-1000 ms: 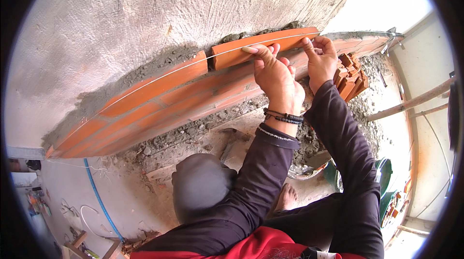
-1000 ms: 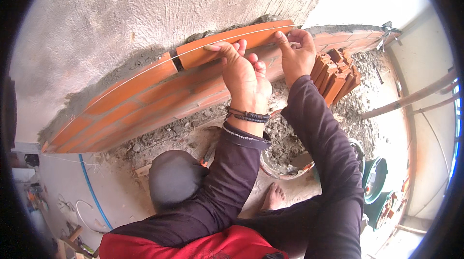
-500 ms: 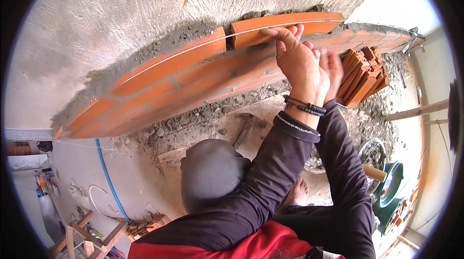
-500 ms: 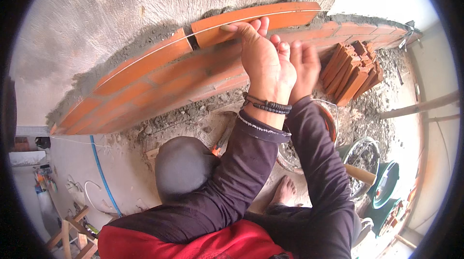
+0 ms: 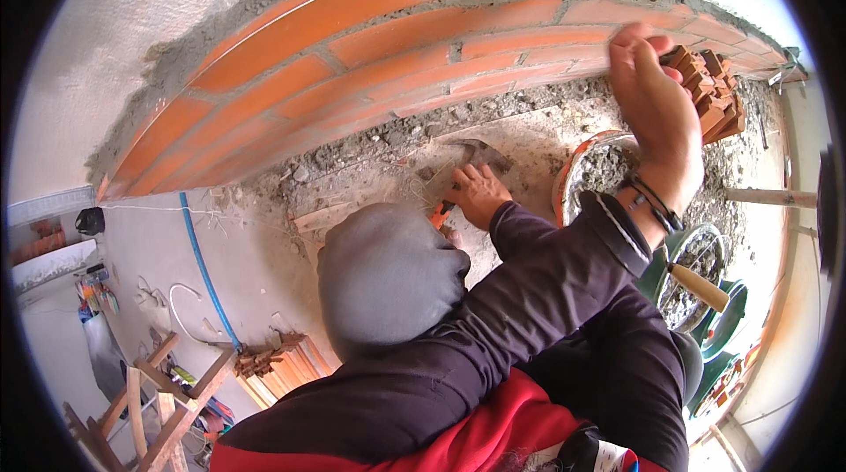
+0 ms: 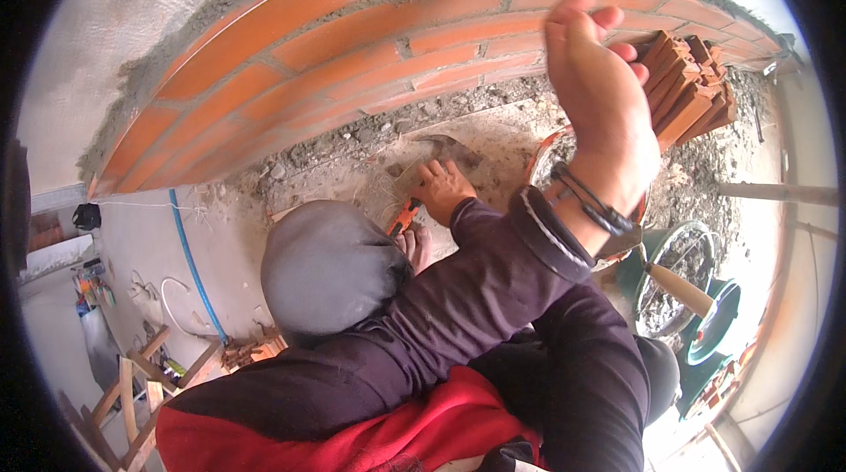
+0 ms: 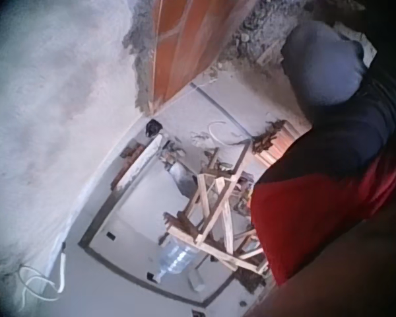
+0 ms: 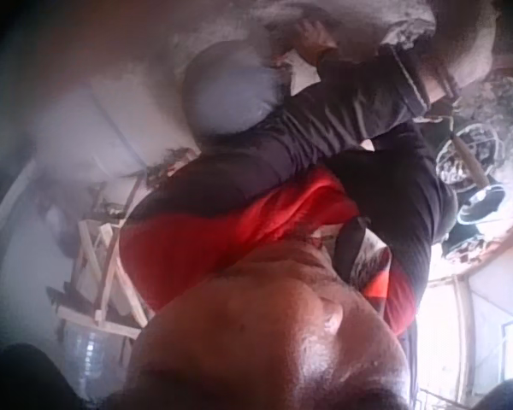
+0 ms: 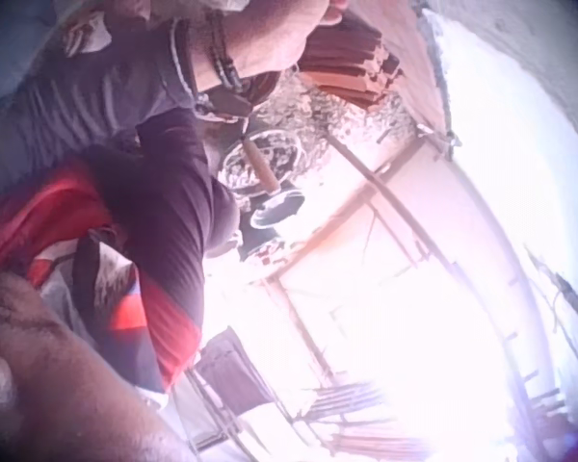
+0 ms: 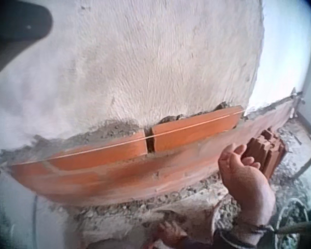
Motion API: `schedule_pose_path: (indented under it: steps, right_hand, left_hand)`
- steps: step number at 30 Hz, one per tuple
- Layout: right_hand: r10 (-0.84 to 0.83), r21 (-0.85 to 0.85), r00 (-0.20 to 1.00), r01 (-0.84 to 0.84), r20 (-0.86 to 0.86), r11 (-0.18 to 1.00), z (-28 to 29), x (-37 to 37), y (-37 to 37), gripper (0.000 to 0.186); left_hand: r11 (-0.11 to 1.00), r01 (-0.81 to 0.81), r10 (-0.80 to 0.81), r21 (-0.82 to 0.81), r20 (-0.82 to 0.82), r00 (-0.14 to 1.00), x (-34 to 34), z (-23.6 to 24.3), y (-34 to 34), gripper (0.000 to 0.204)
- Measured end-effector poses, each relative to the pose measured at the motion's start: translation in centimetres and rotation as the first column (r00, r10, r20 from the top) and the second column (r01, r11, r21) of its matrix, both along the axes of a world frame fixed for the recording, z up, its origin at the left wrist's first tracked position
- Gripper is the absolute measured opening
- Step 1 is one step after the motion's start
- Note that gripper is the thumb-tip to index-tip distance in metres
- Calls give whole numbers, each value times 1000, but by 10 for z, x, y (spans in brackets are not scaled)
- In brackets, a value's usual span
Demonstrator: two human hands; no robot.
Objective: The person applies mortar to bricks with a trowel and places them on a wall, tapping them with a hammer to align them with a string line.
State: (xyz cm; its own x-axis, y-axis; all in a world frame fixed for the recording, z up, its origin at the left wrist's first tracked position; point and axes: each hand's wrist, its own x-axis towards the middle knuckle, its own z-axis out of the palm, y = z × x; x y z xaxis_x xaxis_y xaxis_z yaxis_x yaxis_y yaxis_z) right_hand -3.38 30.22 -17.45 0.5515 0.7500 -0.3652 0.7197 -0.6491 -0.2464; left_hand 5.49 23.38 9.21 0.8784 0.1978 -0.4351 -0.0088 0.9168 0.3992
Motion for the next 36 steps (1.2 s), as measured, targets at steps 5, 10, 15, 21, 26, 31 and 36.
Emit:
schedule_pose_path:
  steps: [5,10,15,21,26,31,36]
  right_hand:
    - [95,11,988,-97,124,995,-20,14,0,35]
    - [207,17,940,-220,273,975,-42,17,-3,31]
    - [65,319,997,-71,30,945,0,21,7,25]
    - [0,545,947,185,-320,818,136,25,10,27]
    - [99,774,925,246,-368,583,236,42,-43,28]
    - [265,409,343,874,-901,261,317,27,-146,36]
    - [365,275,188,940,-912,203,304,4,-157,49]
  left_hand:
    - [997,72,-73,13,99,992,-25,7,-7,25]
    - [993,70,-93,97,260,961,-34,13,-14,35]
    - [921,43,-235,387,464,854,-55,28,-25,35]
    - [808,-223,-265,546,674,690,-85,77,-47,20]
    - [492,-449,-587,746,665,461,-111,119,-28,18]
    - [372,-634,-530,678,716,455,-123,108,51,21]
    - [566,-53,-325,823,281,903,-90,44,113,46]
